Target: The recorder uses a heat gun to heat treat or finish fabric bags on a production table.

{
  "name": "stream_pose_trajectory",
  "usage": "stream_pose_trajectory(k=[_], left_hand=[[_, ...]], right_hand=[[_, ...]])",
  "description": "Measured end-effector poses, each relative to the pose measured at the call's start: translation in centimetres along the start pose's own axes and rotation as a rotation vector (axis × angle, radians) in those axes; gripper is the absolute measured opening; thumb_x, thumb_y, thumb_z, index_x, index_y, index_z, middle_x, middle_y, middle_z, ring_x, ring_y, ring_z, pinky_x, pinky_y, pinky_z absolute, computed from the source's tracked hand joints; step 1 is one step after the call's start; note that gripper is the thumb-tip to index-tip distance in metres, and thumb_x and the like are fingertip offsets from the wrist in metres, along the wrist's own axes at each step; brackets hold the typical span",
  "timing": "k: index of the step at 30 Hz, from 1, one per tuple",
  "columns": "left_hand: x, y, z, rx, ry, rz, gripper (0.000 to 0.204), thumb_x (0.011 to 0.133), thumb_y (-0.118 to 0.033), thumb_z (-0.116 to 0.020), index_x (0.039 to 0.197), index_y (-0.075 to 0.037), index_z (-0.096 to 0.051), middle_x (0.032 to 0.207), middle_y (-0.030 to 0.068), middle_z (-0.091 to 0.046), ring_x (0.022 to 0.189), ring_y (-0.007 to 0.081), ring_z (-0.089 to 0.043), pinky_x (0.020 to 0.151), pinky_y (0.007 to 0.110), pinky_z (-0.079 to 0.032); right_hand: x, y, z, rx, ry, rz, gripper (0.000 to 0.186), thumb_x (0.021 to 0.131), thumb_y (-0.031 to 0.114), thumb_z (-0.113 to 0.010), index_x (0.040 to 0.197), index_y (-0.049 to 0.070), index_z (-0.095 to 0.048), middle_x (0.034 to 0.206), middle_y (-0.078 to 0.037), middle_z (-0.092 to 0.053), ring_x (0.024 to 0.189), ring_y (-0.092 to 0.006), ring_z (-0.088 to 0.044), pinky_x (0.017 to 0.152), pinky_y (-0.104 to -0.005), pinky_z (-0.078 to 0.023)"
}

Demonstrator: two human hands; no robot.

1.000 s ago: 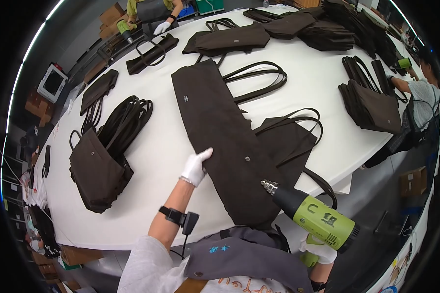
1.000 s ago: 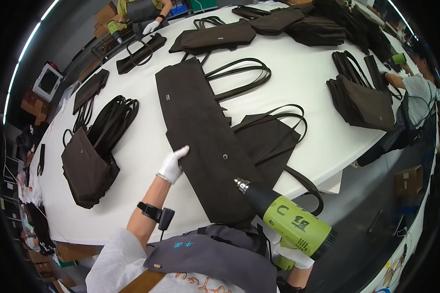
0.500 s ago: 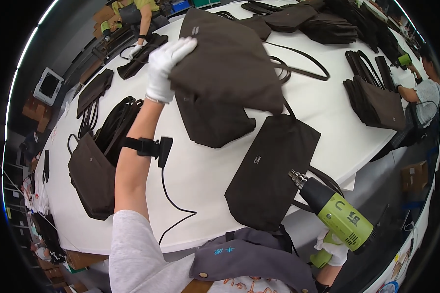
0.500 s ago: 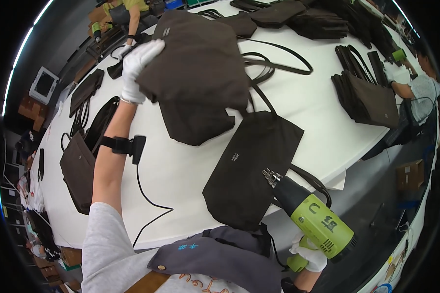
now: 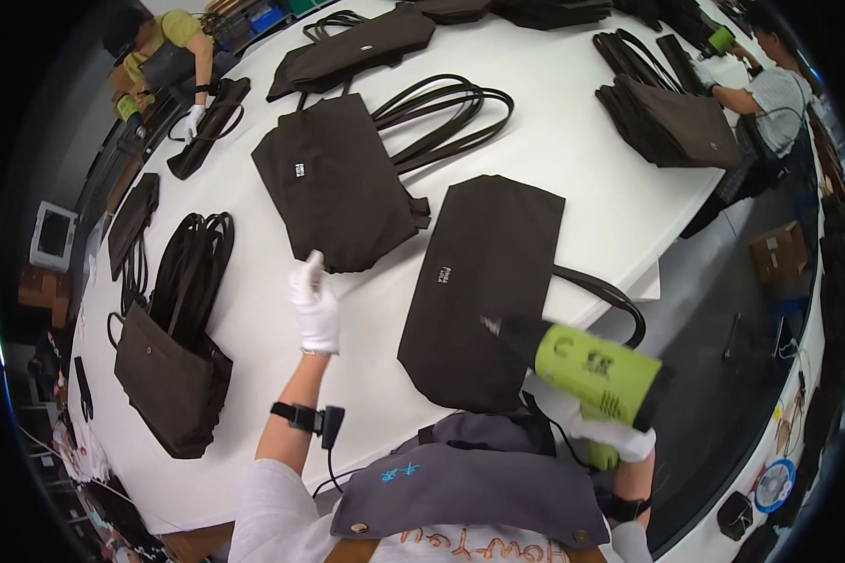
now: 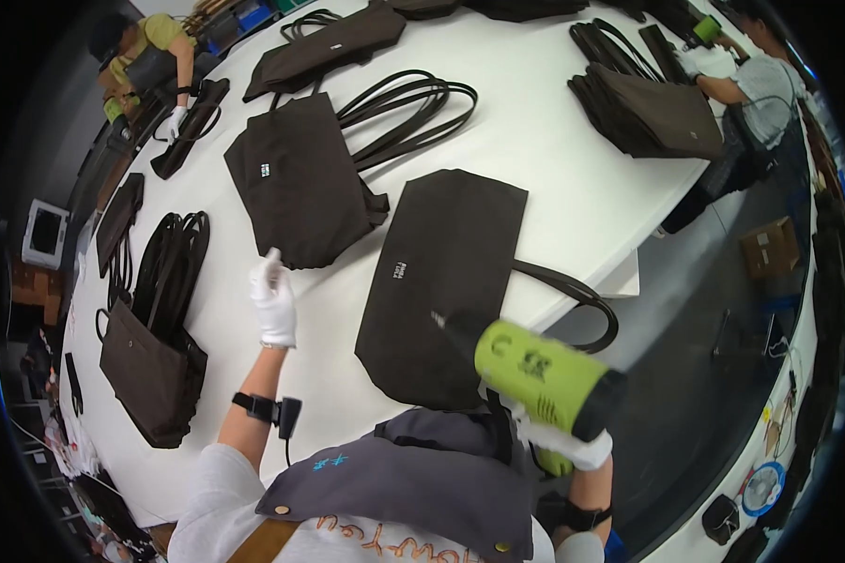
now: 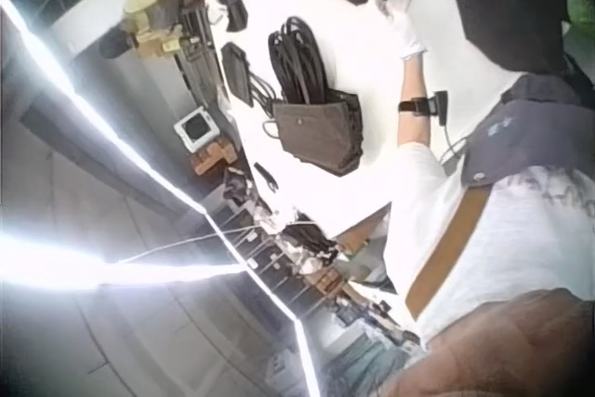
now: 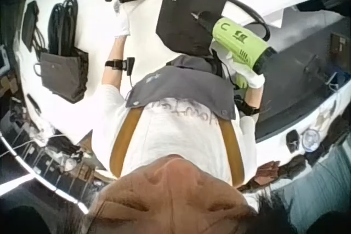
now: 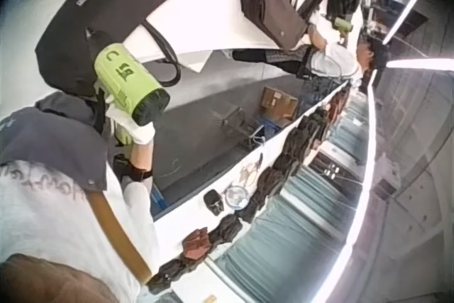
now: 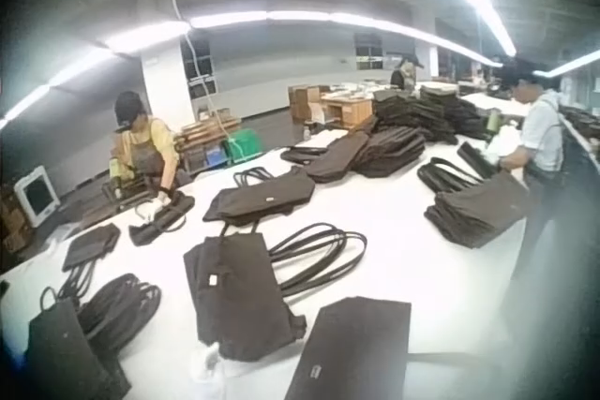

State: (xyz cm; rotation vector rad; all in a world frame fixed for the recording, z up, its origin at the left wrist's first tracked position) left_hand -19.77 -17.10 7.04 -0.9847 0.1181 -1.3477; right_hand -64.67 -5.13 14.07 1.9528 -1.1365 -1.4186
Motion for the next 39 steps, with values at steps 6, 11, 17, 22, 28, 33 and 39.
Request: stream_pose_trajectory(k=[6, 11, 17, 22, 28, 33, 39], left_hand=[[-2.8, -6.4, -7.7, -0.117, 0.522, 0.373, 0.069, 0.082, -0.016, -0.071, 0.140, 0.004, -0.039, 0.118, 0.0201, -0.058, 0.105, 0.0247, -0.060, 0.087, 0.035, -0.050], [-4.8, -11.7, -10.5, -0.267, 0.926, 0.420, 0.068, 0.083, -0.031, -0.069, 0.134, 0.006, -0.044, 0.120, 0.0190, -0.060, 0.106, 0.0301, -0.061, 0.088, 0.033, -0.049], [-14.7, -17.9, -10.0, 0.308, 1.084, -0.667, 0.078, 0.080, -0.055, -0.062, 0.133, 0.001, -0.048, 0.141, 0.0214, -0.043, 0.135, 0.0373, -0.036, 0.109, 0.049, -0.027], [-16.9, -16.2, -8.0, 0.208, 1.115, -0.692, 0.062, 0.085, -0.043, -0.060, 0.131, -0.004, -0.051, 0.142, 0.0186, -0.043, 0.135, 0.0348, -0.037, 0.110, 0.048, -0.026], [-18.4, -14.0, -4.7, 0.125, 1.318, -0.598, 0.045, 0.084, -0.026, -0.054, 0.123, -0.004, -0.057, 0.140, 0.0154, -0.047, 0.132, 0.0303, -0.041, 0.110, 0.043, -0.028], [-18.7, -14.1, -4.1, 0.192, 1.202, -0.675, 0.046, 0.083, -0.019, -0.051, 0.126, -0.006, -0.057, 0.138, 0.0135, -0.051, 0.127, 0.0292, -0.047, 0.104, 0.042, -0.038], [-18.4, -15.6, -5.4, -0.092, 1.483, -0.386, 0.046, 0.081, -0.008, -0.056, 0.127, -0.008, -0.056, 0.139, 0.0128, -0.050, 0.113, 0.0325, -0.058, 0.091, 0.040, -0.051]], right_hand=[[6.2, 2.5, 1.5, -0.233, -0.186, 0.218, 0.045, 0.073, -0.003, -0.066, 0.117, -0.006, -0.055, 0.090, -0.009, -0.062, 0.068, -0.0165, -0.059, 0.062, -0.0268, -0.048], [1.9, 1.9, 4.2, -0.070, -0.142, 0.193, 0.055, 0.067, -0.005, -0.068, 0.120, -0.008, -0.052, 0.089, -0.015, -0.062, 0.065, -0.0209, -0.062, 0.058, -0.0294, -0.050], [-1.2, 0.6, 3.7, -0.014, -0.124, 0.228, 0.056, 0.064, -0.008, -0.069, 0.117, -0.011, -0.051, 0.089, -0.019, -0.062, 0.061, -0.0247, -0.062, 0.055, -0.0353, -0.055], [-1.4, -0.8, 2.9, -0.202, -0.024, 0.067, 0.049, 0.068, -0.008, -0.073, 0.114, -0.005, -0.056, 0.089, -0.014, -0.064, 0.071, -0.0215, -0.064, 0.064, -0.0313, -0.055], [-1.8, 0.0, -2.6, -1.406, 0.597, 0.961, 0.029, 0.072, 0.021, -0.073, 0.098, 0.007, -0.072, 0.100, -0.011, -0.069, 0.093, -0.0326, -0.067, 0.087, -0.0483, -0.050], [-0.6, 1.9, -4.1, -1.460, 0.396, 1.001, 0.036, 0.077, 0.018, -0.075, 0.110, 0.005, -0.067, 0.106, -0.012, -0.068, 0.095, -0.0305, -0.066, 0.088, -0.0435, -0.051], [1.1, 3.2, -0.9, -0.355, -0.121, 0.274, 0.029, 0.073, -0.007, -0.065, 0.100, -0.001, -0.061, 0.087, -0.007, -0.063, 0.071, -0.0139, -0.062, 0.064, -0.0262, -0.051]])
Point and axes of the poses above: each hand's wrist, its own x-axis towards the middle knuckle, its own z-axis out of the back of the hand, y = z × x, the point moved 6 cm from there along x, towards the middle knuckle
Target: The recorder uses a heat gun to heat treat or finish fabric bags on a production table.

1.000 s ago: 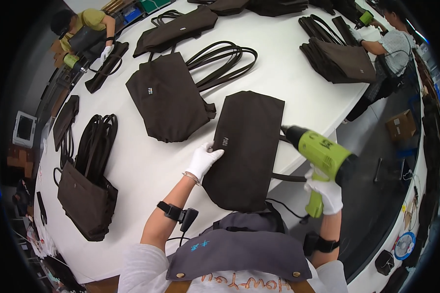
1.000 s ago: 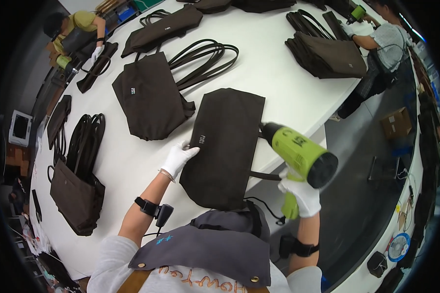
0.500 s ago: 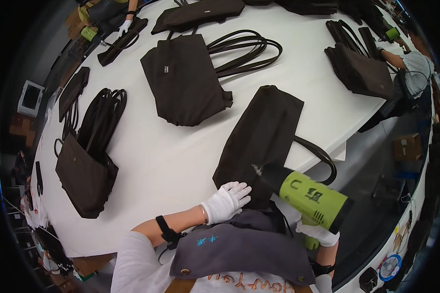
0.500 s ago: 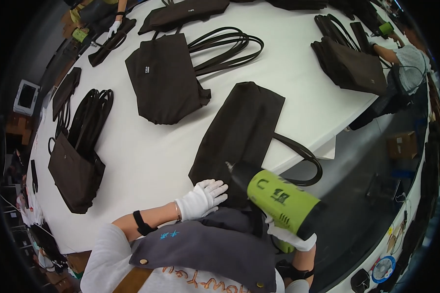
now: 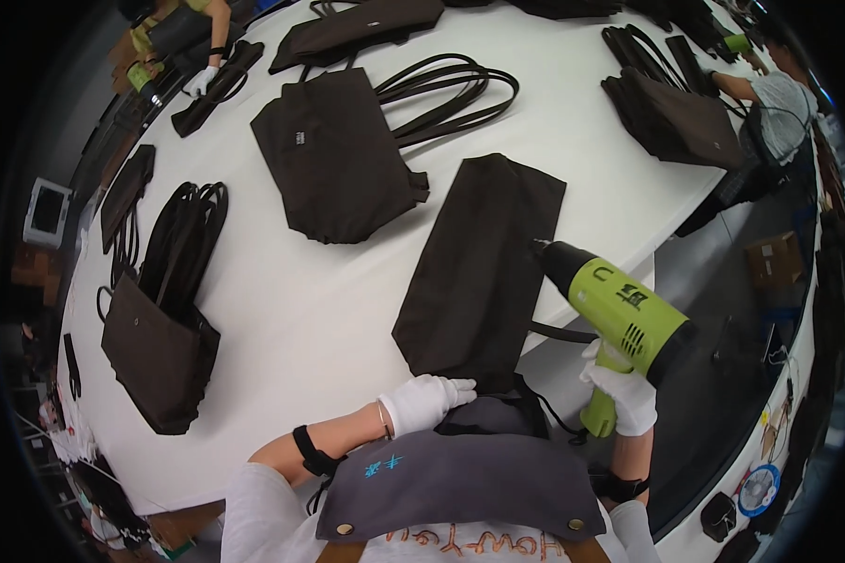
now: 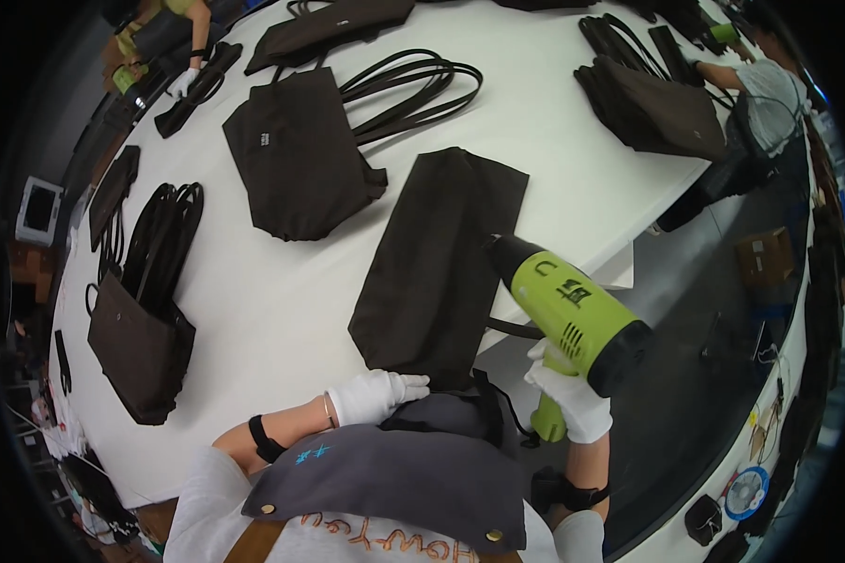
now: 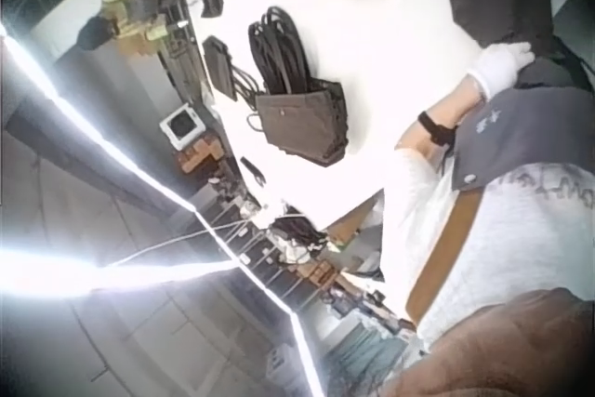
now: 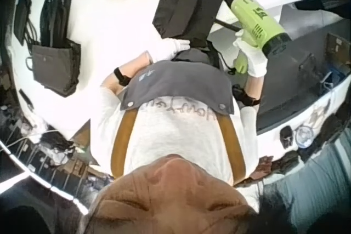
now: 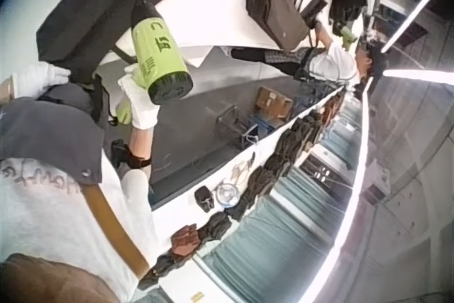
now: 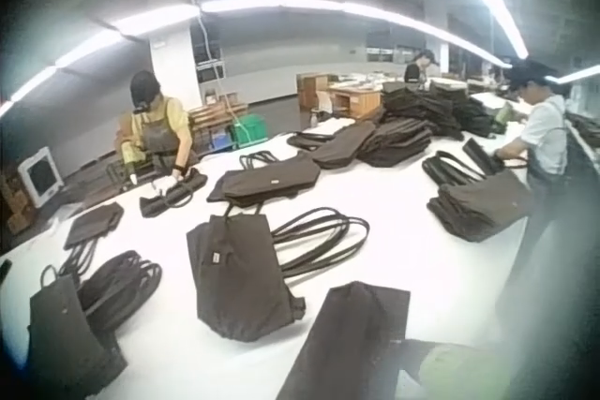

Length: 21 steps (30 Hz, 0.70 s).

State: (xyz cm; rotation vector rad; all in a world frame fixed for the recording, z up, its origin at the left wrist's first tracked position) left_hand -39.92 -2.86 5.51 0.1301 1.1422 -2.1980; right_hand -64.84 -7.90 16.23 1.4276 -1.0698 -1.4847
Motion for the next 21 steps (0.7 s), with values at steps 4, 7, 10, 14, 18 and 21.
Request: stream_pose_trajectory(k=[4, 7, 10, 14, 18, 21], left_hand=[[4.9, -3.0, 2.5, 0.057, -0.132, -0.169, 0.049, 0.085, -0.016, -0.061, 0.131, -0.007, -0.049, 0.142, 0.0131, -0.044, 0.092, 0.0324, -0.064, 0.081, 0.042, -0.054], [9.9, -4.4, 3.6, 0.394, -0.123, -0.266, 0.049, 0.084, -0.027, -0.064, 0.125, -0.005, -0.049, 0.137, 0.0169, -0.047, 0.076, 0.0299, -0.064, 0.066, 0.040, -0.053], [12.6, -3.1, 3.9, 0.498, 0.032, -0.252, 0.042, 0.084, -0.036, -0.064, 0.114, -0.005, -0.057, 0.097, 0.0137, -0.063, 0.073, 0.0305, -0.064, 0.062, 0.042, -0.051], [11.5, -2.7, 4.9, 0.466, -0.035, -0.275, 0.031, 0.084, -0.035, -0.064, 0.094, -0.005, -0.065, 0.080, 0.0127, -0.060, 0.075, 0.0319, -0.062, 0.064, 0.042, -0.050], [6.2, 1.7, 7.8, -0.047, -0.775, -0.006, 0.028, 0.076, -0.001, -0.065, 0.104, -0.007, -0.064, 0.079, 0.0112, -0.057, 0.076, 0.0282, -0.060, 0.069, 0.038, -0.049], [2.1, 9.3, 4.4, -0.467, -0.960, 0.424, 0.050, 0.077, 0.007, -0.062, 0.124, -0.011, -0.061, 0.084, 0.0052, -0.053, 0.070, 0.0149, -0.056, 0.067, 0.029, -0.049]], right_hand=[[-1.9, -0.8, 3.8, 0.149, -0.175, -0.054, 0.032, 0.071, -0.008, -0.065, 0.102, -0.004, -0.060, 0.086, -0.009, -0.062, 0.070, -0.0160, -0.061, 0.061, -0.0265, -0.050], [-4.0, -1.8, 5.4, 0.200, -0.250, -0.075, 0.038, 0.070, -0.008, -0.065, 0.107, -0.006, -0.058, 0.087, -0.010, -0.061, 0.068, -0.0172, -0.061, 0.059, -0.0276, -0.049], [-5.8, -3.0, 6.7, 0.202, -0.281, -0.095, 0.045, 0.070, -0.009, -0.065, 0.114, -0.007, -0.056, 0.089, -0.012, -0.061, 0.065, -0.0190, -0.060, 0.057, -0.0292, -0.049], [-7.4, -4.0, 7.9, 0.305, -0.337, -0.039, 0.058, 0.061, -0.007, -0.068, 0.117, -0.012, -0.052, 0.084, -0.016, -0.060, 0.058, -0.0203, -0.059, 0.050, -0.0297, -0.050], [-8.2, -4.3, 9.0, 0.428, -0.391, -0.001, 0.061, 0.061, -0.005, -0.067, 0.119, -0.012, -0.051, 0.086, -0.015, -0.060, 0.058, -0.0201, -0.059, 0.049, -0.0294, -0.050], [-8.1, -3.3, 9.5, 0.500, -0.458, 0.124, 0.062, 0.062, -0.003, -0.064, 0.121, -0.012, -0.049, 0.088, -0.014, -0.058, 0.059, -0.0203, -0.058, 0.050, -0.0290, -0.050]])
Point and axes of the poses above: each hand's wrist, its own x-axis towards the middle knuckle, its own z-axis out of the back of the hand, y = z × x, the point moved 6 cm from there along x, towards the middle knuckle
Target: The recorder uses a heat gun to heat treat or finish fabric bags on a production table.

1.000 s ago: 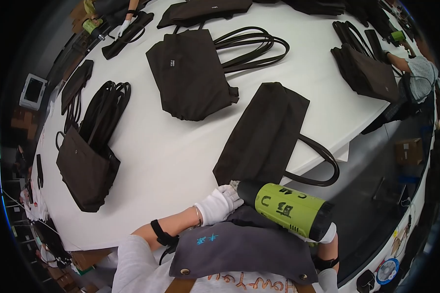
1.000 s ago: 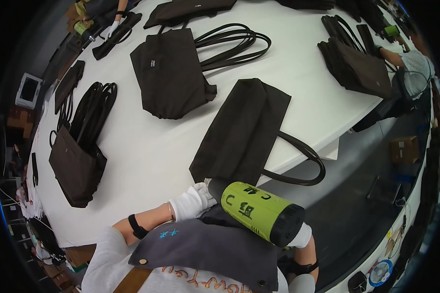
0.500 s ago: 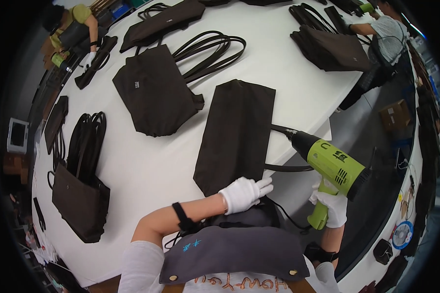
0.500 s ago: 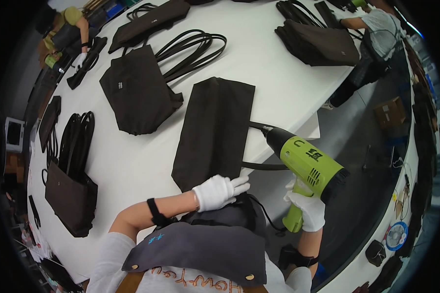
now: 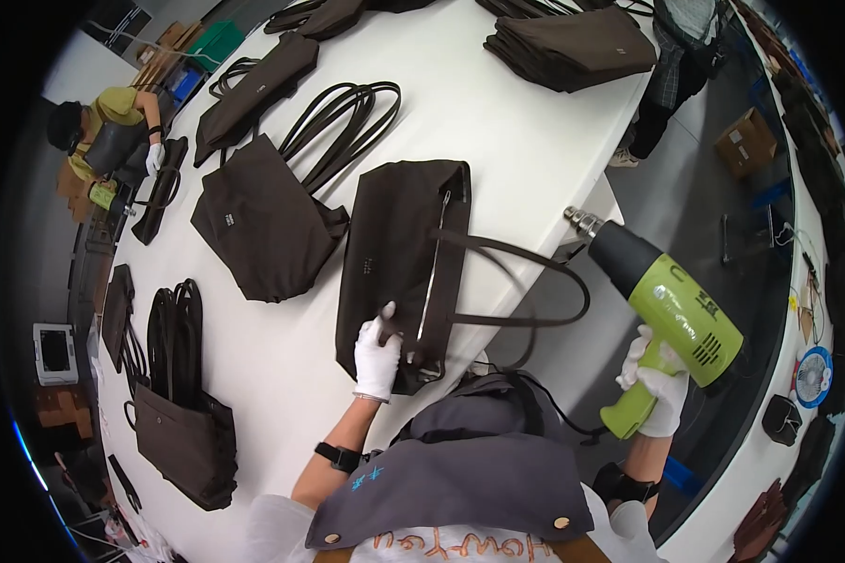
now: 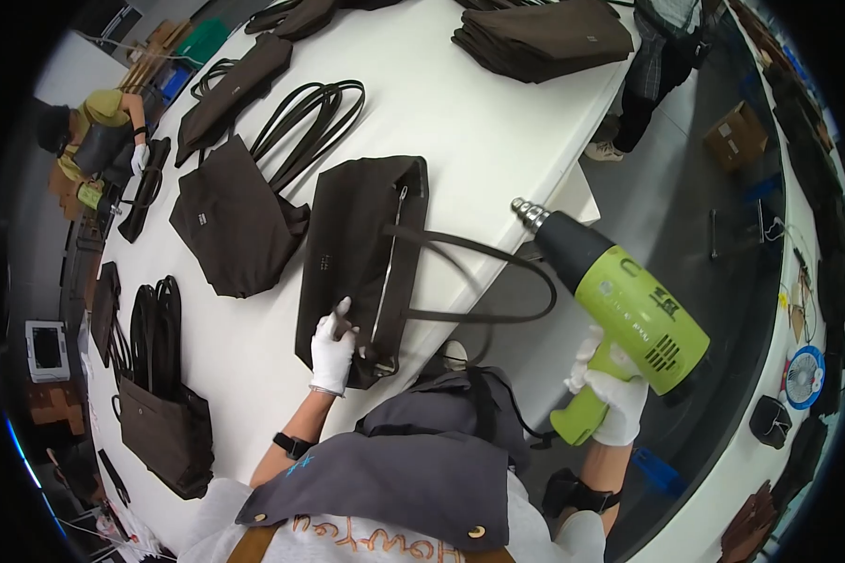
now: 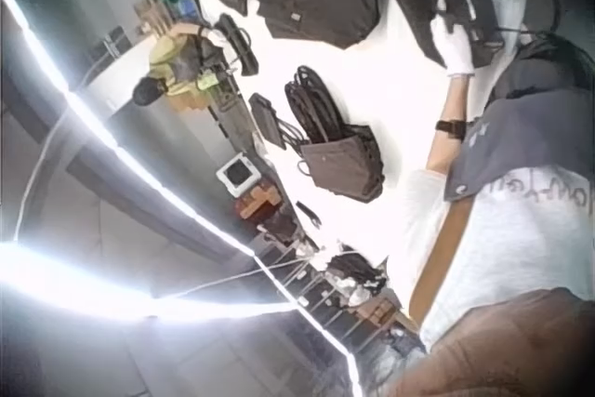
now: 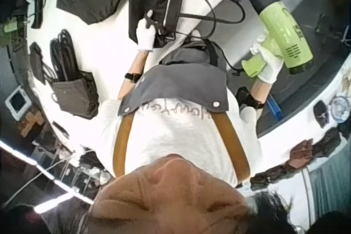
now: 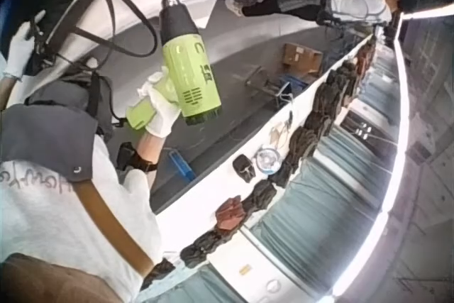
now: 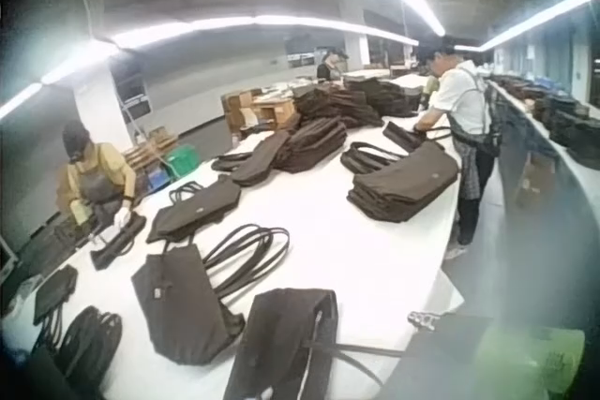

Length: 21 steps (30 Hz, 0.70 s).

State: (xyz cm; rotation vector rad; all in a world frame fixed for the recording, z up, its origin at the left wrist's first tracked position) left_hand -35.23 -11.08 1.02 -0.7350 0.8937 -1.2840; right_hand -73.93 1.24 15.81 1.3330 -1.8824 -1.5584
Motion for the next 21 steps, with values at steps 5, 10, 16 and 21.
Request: stream_pose_trajectory(k=[5, 10, 16, 21], left_hand=[[-0.5, 1.2, 0.7, -0.185, 0.074, 0.201, 0.074, 0.079, 0.009, -0.063, 0.145, -0.015, -0.040, 0.093, 0.0039, -0.056, 0.073, 0.0081, -0.055, 0.069, 0.023, -0.050], [-0.4, 1.0, 1.1, -0.254, 0.104, 0.234, 0.085, 0.080, 0.014, -0.057, 0.152, -0.015, -0.023, 0.101, 0.0066, -0.056, 0.073, 0.0063, -0.053, 0.071, 0.019, -0.048], [-1.1, -0.1, 4.3, 0.240, 0.120, -0.312, 0.047, 0.078, 0.009, -0.061, 0.122, -0.007, -0.063, 0.104, 0.0134, -0.065, 0.088, 0.0219, -0.063, 0.081, 0.033, -0.052], [1.0, -2.6, 7.8, 0.733, -0.297, -0.253, 0.054, 0.072, -0.013, -0.076, 0.121, -0.001, -0.058, 0.110, 0.0209, -0.060, 0.105, 0.0337, -0.056, 0.092, 0.043, -0.046]], right_hand=[[0.7, -0.9, 0.2, 0.048, 0.084, -0.034, 0.058, 0.066, -0.008, -0.066, 0.122, -0.010, -0.050, 0.088, -0.015, -0.061, 0.064, -0.0212, -0.061, 0.057, -0.0308, -0.052], [-0.8, -3.6, -2.3, -0.059, 0.459, -0.426, 0.046, 0.069, -0.003, -0.075, 0.112, -0.005, -0.058, 0.090, -0.011, -0.065, 0.072, -0.0169, -0.065, 0.064, -0.0267, -0.054], [-1.0, -6.8, -5.8, -0.212, 0.701, -0.337, 0.039, 0.070, -0.006, -0.072, 0.107, -0.002, -0.061, 0.086, -0.010, -0.065, 0.070, -0.0183, -0.064, 0.063, -0.0287, -0.054], [1.9, -6.8, -5.0, -0.245, 0.459, -0.333, 0.049, 0.070, -0.002, -0.069, 0.117, -0.005, -0.054, 0.087, -0.009, -0.063, 0.065, -0.0161, -0.061, 0.058, -0.0269, -0.049]])
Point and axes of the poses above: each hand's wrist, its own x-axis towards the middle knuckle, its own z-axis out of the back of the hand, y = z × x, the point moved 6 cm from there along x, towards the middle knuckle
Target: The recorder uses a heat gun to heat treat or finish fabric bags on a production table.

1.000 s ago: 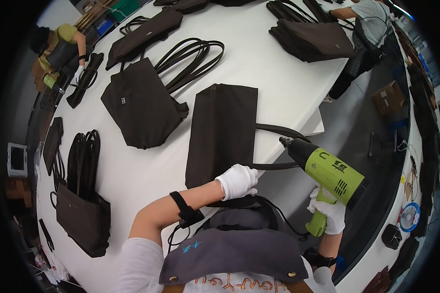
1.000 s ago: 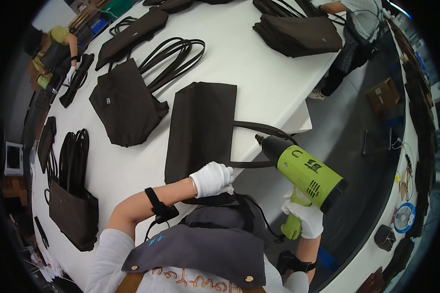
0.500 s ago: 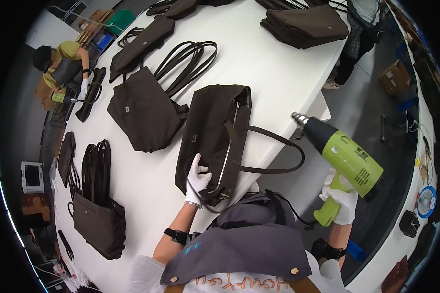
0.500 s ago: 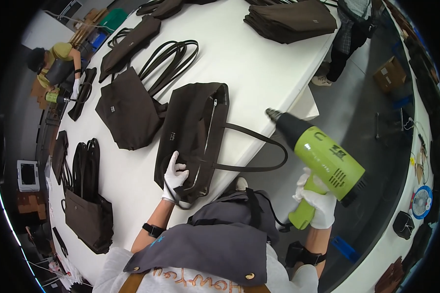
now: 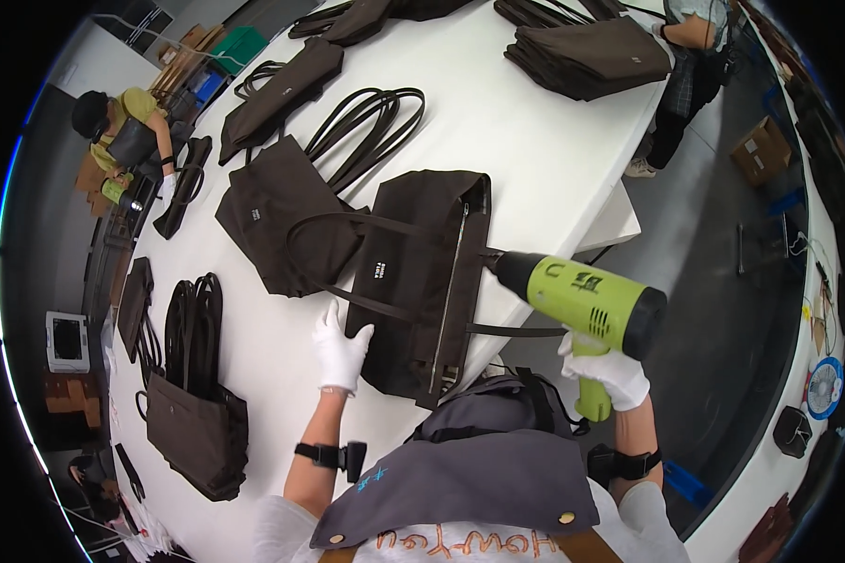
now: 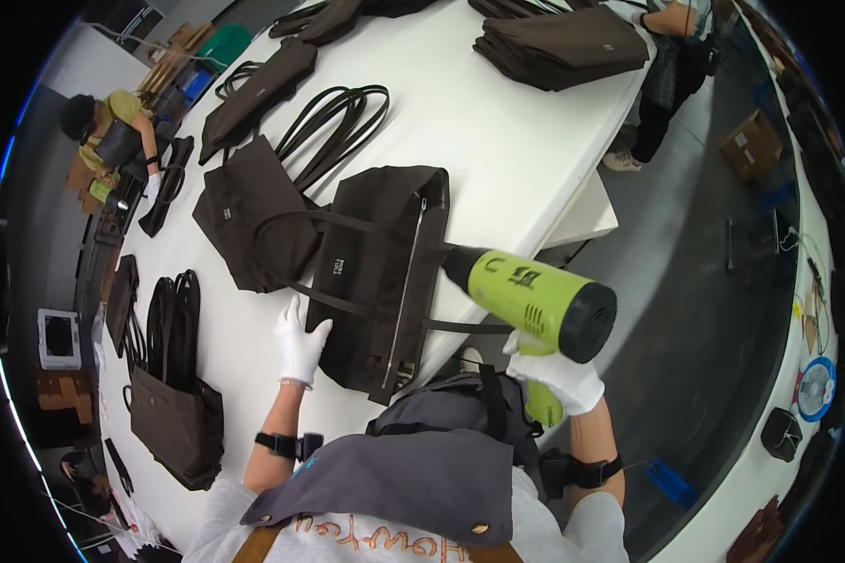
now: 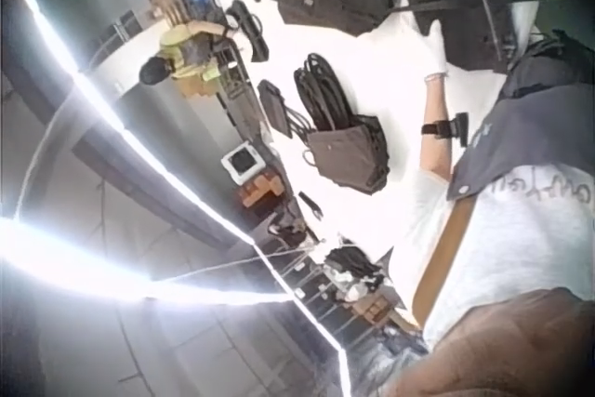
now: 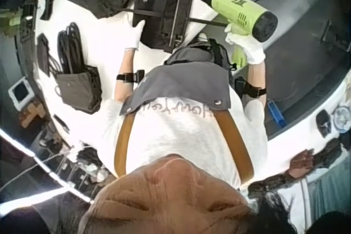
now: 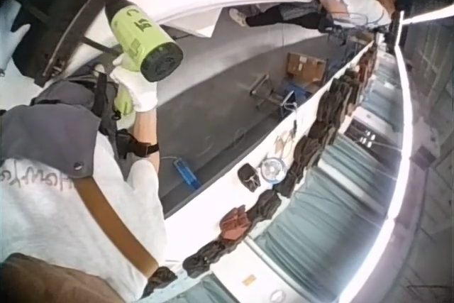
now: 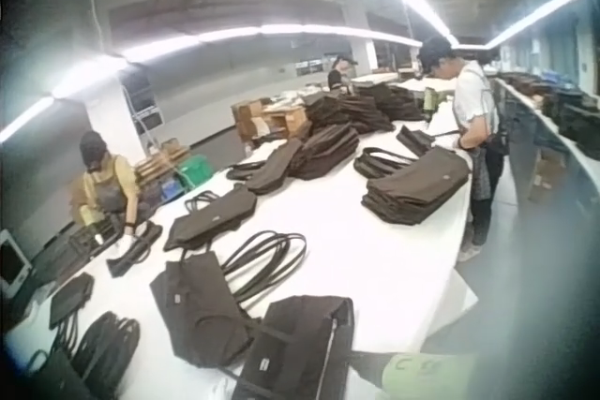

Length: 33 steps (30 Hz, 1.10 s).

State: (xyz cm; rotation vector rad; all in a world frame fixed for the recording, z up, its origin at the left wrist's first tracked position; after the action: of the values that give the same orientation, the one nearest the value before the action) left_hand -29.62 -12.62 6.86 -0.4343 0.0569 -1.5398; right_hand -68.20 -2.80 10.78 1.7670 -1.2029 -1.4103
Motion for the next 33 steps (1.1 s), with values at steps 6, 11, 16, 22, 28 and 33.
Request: stream_pose_trajectory(k=[6, 11, 16, 22, 28, 33], left_hand=[[6.9, 4.7, -6.6, -0.642, 0.448, 0.230, 0.066, 0.074, -0.031, -0.081, 0.120, 0.010, -0.055, 0.106, 0.0175, -0.067, 0.098, 0.0234, -0.063, 0.086, 0.036, -0.049], [11.7, -5.1, -4.6, -0.682, 0.706, 0.127, 0.039, 0.077, -0.025, -0.077, 0.096, 0.007, -0.068, 0.085, 0.0130, -0.069, 0.075, 0.0172, -0.062, 0.072, 0.033, -0.049], [19.6, -15.1, 9.5, -0.386, 0.195, -0.359, 0.029, 0.076, -0.028, -0.073, 0.090, -0.003, -0.069, 0.073, 0.0160, -0.063, 0.071, 0.0311, -0.064, 0.068, 0.039, -0.050], [27.9, -12.7, 22.0, -0.224, -0.544, -0.753, 0.032, 0.071, -0.006, -0.073, 0.102, -0.015, -0.073, 0.083, 0.0091, -0.065, 0.078, 0.0278, -0.063, 0.072, 0.038, -0.051], [28.1, 0.8, 14.1, 0.071, -0.387, -0.738, 0.060, 0.060, 0.011, -0.059, 0.108, -0.023, -0.069, 0.100, 0.0073, -0.066, 0.092, 0.0293, -0.063, 0.079, 0.038, -0.051], [21.9, 21.5, 5.8, 0.234, -0.015, 0.080, 0.034, 0.084, -0.007, -0.054, 0.110, -0.021, -0.069, 0.104, 0.0160, -0.067, 0.094, 0.0315, -0.065, 0.080, 0.039, -0.052]], right_hand=[[0.4, 1.8, -1.4, 0.158, -0.052, 0.056, 0.056, 0.066, -0.008, -0.065, 0.119, -0.013, -0.049, 0.086, -0.014, -0.061, 0.059, -0.0193, -0.058, 0.055, -0.0288, -0.049], [-1.1, 3.1, 2.0, 0.237, -0.269, 0.223, 0.058, 0.062, -0.008, -0.065, 0.118, -0.014, -0.049, 0.083, -0.015, -0.060, 0.055, -0.0202, -0.058, 0.050, -0.0293, -0.050], [-4.2, 5.7, 7.2, 0.190, -0.370, 0.486, 0.056, 0.072, -0.004, -0.061, 0.126, -0.010, -0.046, 0.096, -0.013, -0.056, 0.065, -0.0174, -0.057, 0.054, -0.0260, -0.049], [-6.2, 6.0, 9.4, 0.256, -0.403, 0.647, 0.059, 0.077, 0.005, -0.061, 0.132, -0.008, -0.041, 0.103, -0.009, -0.054, 0.073, -0.0127, -0.053, 0.061, -0.0222, -0.046], [-5.3, 4.7, 8.1, 0.203, -0.396, 0.587, 0.059, 0.075, 0.005, -0.063, 0.129, -0.006, -0.043, 0.102, -0.010, -0.054, 0.072, -0.0129, -0.054, 0.059, -0.0234, -0.047], [-2.3, 2.9, 6.1, 0.212, -0.382, 0.409, 0.060, 0.070, 0.002, -0.064, 0.127, -0.006, -0.045, 0.094, -0.011, -0.057, 0.066, -0.0152, -0.056, 0.054, -0.0253, -0.049]])
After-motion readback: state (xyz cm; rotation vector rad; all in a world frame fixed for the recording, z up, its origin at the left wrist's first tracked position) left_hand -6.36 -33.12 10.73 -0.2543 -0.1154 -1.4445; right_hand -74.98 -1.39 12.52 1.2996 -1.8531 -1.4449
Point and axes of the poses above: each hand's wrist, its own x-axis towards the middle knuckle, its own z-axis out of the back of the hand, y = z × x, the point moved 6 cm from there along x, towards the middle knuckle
